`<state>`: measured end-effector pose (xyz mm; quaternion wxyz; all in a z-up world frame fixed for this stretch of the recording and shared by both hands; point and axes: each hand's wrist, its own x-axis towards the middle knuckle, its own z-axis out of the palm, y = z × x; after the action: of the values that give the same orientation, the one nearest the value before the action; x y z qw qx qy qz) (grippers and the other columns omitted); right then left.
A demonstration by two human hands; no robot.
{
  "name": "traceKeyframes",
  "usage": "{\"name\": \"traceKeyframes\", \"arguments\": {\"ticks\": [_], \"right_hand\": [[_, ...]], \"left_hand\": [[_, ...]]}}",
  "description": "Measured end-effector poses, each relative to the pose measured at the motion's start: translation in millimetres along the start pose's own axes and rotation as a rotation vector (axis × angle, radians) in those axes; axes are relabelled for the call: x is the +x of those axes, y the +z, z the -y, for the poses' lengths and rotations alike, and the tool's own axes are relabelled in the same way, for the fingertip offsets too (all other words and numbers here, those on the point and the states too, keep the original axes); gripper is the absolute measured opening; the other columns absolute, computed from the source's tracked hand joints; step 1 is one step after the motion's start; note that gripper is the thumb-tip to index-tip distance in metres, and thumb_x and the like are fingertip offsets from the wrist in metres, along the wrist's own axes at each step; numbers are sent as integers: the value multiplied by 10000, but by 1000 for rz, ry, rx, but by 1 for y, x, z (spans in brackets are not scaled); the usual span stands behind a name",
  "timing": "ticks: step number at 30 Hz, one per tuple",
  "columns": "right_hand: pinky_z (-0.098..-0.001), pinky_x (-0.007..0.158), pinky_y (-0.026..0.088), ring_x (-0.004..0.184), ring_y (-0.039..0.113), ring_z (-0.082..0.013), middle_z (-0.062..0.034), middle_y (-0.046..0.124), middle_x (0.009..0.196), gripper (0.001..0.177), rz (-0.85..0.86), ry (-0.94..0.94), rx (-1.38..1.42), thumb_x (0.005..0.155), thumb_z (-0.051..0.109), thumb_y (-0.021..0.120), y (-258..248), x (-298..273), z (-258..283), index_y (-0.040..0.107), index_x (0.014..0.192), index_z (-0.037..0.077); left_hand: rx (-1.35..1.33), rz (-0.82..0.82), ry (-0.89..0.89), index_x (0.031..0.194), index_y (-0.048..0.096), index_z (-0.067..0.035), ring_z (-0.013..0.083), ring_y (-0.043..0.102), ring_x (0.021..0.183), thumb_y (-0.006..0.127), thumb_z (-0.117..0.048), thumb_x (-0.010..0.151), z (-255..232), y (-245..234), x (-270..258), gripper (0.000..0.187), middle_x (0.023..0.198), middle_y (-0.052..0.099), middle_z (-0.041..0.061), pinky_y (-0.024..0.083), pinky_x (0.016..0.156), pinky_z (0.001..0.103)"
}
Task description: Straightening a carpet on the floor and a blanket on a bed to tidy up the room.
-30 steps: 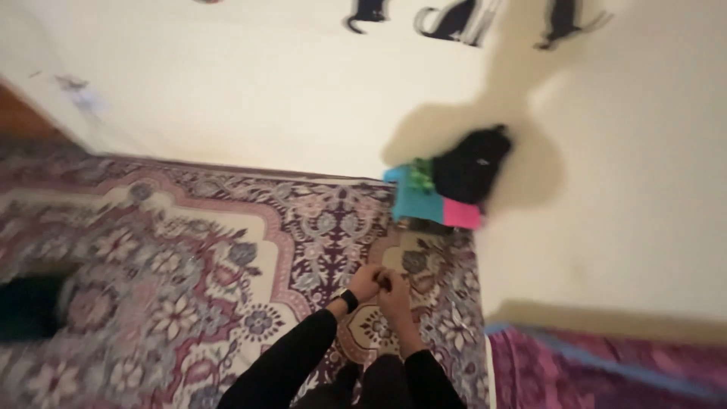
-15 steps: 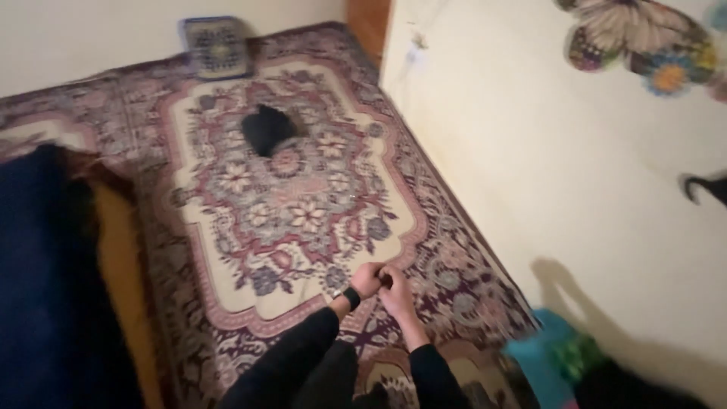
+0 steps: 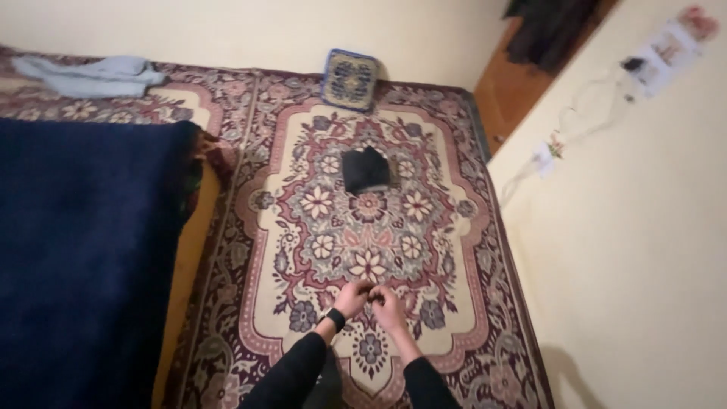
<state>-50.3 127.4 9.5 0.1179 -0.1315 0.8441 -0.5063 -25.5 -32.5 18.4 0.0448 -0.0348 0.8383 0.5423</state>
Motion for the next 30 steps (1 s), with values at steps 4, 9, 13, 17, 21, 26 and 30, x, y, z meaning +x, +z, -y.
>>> {"name": "traceKeyframes", "arguments": {"ticks": [4, 9, 13, 17, 21, 26, 30], "right_hand": [[-417, 834, 609, 945, 729, -333, -142, 732, 895, 183, 64, -72, 43, 786, 20, 644, 20, 97, 71, 727, 904, 132], [-408, 789, 596, 900, 735, -283, -121, 737, 845, 168, 183, -188, 10, 801, 14, 626, 94, 204, 69, 731, 835, 140], [-451, 771, 591, 865, 729, -349, -169, 728, 808, 170, 267, -299, 63, 780, -42, 599, 139, 262, 138, 706, 791, 90], [-323, 770, 553, 763, 708, -180, -7, 726, 720, 200, 402, -270, -3, 738, 35, 583, 168, 348, 174, 712, 703, 183], [-316, 710, 583, 685, 691, -128, 9, 674, 616, 250, 452, -336, 134, 686, -17, 603, 197, 474, 184, 724, 629, 194], [-366, 716, 575, 672, 676, -210, -59, 677, 626, 218, 525, -343, 184, 691, -21, 553, 207, 615, 249, 704, 640, 127], [-420, 784, 545, 747, 668, -275, -91, 675, 683, 177, 558, -397, 181, 702, 5, 533, 212, 697, 287, 683, 670, 93]], "left_hand": [[-87, -136, -17, 1215, 755, -110, 373, 699, 1123, 590, -80, 837, 13, -79, 67, 414, 1094, 776, 152, 542, 987, 470], [-30, -326, -97, 1105, 786, -153, 343, 728, 1048, 645, -163, 884, 37, -164, 100, 263, 1018, 787, 118, 574, 915, 472], [34, -431, -198, 1071, 796, -228, 311, 725, 1056, 694, -223, 883, 62, -242, 126, 214, 1026, 783, 79, 581, 927, 444], [-180, -337, -163, 946, 728, -105, 194, 696, 816, 658, -133, 881, 110, -312, 191, 99, 845, 737, 76, 545, 749, 358], [-303, -268, -120, 991, 739, -85, 163, 713, 831, 753, -177, 899, 139, -381, 287, 131, 867, 748, 82, 584, 799, 349], [-218, -312, -59, 1026, 730, -51, 213, 714, 847, 726, -112, 894, 142, -477, 415, 146, 882, 739, 102, 583, 815, 373], [-66, -375, 23, 1060, 734, -96, 297, 728, 897, 770, -187, 879, 142, -531, 482, 205, 914, 740, 146, 584, 831, 437]]}}
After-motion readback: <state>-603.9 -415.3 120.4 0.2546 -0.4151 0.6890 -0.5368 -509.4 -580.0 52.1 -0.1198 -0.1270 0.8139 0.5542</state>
